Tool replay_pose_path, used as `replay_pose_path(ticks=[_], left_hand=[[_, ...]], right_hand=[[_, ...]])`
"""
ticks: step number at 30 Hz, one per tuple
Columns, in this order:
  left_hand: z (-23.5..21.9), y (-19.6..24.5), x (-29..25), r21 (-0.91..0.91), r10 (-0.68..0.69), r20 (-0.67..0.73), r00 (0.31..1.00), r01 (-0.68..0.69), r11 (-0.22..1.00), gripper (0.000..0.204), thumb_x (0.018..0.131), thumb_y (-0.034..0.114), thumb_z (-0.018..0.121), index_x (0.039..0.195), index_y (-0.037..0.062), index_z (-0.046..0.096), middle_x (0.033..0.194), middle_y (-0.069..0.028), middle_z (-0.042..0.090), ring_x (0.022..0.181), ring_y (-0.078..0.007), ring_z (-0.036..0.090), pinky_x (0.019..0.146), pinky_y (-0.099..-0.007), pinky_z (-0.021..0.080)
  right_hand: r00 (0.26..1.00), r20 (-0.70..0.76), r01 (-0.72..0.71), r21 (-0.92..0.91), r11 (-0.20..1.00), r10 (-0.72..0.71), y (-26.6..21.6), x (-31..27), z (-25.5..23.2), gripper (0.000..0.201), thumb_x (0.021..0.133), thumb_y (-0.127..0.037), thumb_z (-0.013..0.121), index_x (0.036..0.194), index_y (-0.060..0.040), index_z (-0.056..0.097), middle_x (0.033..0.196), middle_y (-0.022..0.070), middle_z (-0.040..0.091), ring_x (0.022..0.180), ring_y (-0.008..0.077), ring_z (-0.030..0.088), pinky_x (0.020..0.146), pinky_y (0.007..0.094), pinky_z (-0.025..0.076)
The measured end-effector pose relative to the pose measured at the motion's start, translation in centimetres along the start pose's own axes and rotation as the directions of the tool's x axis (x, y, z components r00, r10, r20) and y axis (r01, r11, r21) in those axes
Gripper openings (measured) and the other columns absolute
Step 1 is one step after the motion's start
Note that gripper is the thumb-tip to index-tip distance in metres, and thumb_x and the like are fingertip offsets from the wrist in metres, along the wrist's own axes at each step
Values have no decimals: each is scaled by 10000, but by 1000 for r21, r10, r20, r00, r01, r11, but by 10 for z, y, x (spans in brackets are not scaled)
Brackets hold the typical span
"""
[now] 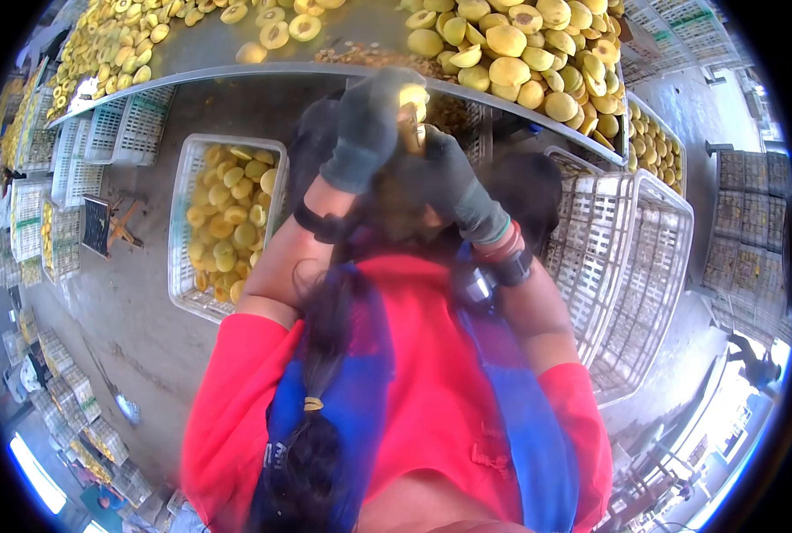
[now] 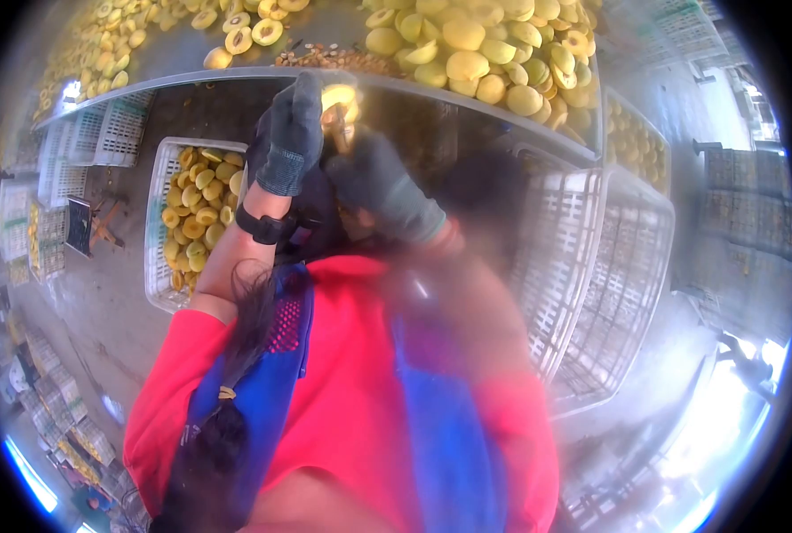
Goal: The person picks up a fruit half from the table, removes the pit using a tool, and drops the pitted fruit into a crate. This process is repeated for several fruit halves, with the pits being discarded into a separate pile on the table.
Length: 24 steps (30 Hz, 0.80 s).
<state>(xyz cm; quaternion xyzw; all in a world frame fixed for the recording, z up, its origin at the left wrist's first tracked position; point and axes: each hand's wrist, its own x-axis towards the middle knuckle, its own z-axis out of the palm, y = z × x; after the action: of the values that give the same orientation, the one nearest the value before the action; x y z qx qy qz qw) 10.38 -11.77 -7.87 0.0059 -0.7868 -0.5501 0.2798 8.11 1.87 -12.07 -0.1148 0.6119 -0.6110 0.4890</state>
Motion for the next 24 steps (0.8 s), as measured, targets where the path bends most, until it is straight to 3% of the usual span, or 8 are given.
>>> replay_pose_path(ticks=[2, 4, 6, 8, 17, 19, 22, 24], left_hand=[[1, -4, 1, 14, -6, 10, 1000, 5, 1000, 261, 663, -31, 571, 905, 65, 596, 828, -86, 637, 719, -246, 624, 638, -298, 495], [2, -5, 0, 25, -12, 18, 1000, 12, 1000, 263, 657, -20, 585, 904, 71, 597, 832, -84, 635, 724, -249, 621, 644, -306, 492], [2, -5, 0, 48, -14, 23, 1000, 13, 999, 272, 648, -7, 604, 907, 75, 599, 833, -84, 633, 735, -255, 618, 657, -315, 490], [1, 0, -1, 96, 26, 15, 1000, -27, 995, 279, 640, 3, 620, 909, 79, 599, 835, -82, 630, 744, -260, 615, 671, -323, 488], [-8, 21, 0, 197, 157, 47, 986, -163, 967, 321, 630, 36, 653, 940, 83, 587, 856, -80, 628, 773, -271, 606, 689, -342, 477], [-10, 24, -2, 234, 148, 12, 989, -147, 961, 311, 629, 41, 658, 928, 81, 587, 844, -78, 630, 768, -267, 607, 685, -339, 479], [-6, 2, -8, 116, -39, -14, 999, 40, 992, 274, 627, 39, 658, 889, 75, 588, 808, -77, 636, 735, -257, 614, 661, -327, 487], [-5, 1, -9, -9, -69, -16, 997, 69, 998, 252, 621, 35, 658, 861, 69, 587, 778, -80, 638, 710, -249, 618, 641, -316, 491]], right_hand=[[997, -45, 55, -201, 978, -65, -13, -6, 7, 391, 870, -307, 381, 1132, -28, 462, 986, 175, 539, 920, 298, 544, 837, 389, 440], [952, -128, 127, -663, 738, -279, -39, -25, 23, 416, 864, -335, 386, 1138, -31, 463, 1017, 189, 537, 943, 315, 537, 871, 406, 423], [975, -111, 172, -178, 969, -194, -21, -15, 20, 422, 863, -343, 391, 1128, -25, 472, 1037, 196, 536, 959, 321, 534, 894, 408, 410], [992, 5, 123, 100, 987, -124, -4, -5, 12, 415, 868, -336, 390, 1118, -18, 482, 1049, 194, 536, 969, 321, 532, 905, 404, 405], [986, 88, 147, -22, 989, -145, -16, -17, 4, 266, 884, -153, 431, 1079, 4, 521, 995, 99, 577, 890, 185, 570, 782, 310, 467], [979, -2, 197, -216, 956, -203, -41, -37, 20, 219, 861, -84, 479, 1050, 7, 542, 947, 55, 592, 842, 129, 569, 727, 271, 474], [952, 25, 303, 77, 950, -305, -31, -31, 22, 126, 765, -28, 537, 870, 33, 570, 661, 31, 541, 593, 82, 508, 495, 255, 398], [967, 29, 254, -114, 960, -253, -34, -34, 20, 135, 764, -26, 541, 882, 31, 574, 699, 36, 557, 626, 81, 513, 525, 256, 411]])
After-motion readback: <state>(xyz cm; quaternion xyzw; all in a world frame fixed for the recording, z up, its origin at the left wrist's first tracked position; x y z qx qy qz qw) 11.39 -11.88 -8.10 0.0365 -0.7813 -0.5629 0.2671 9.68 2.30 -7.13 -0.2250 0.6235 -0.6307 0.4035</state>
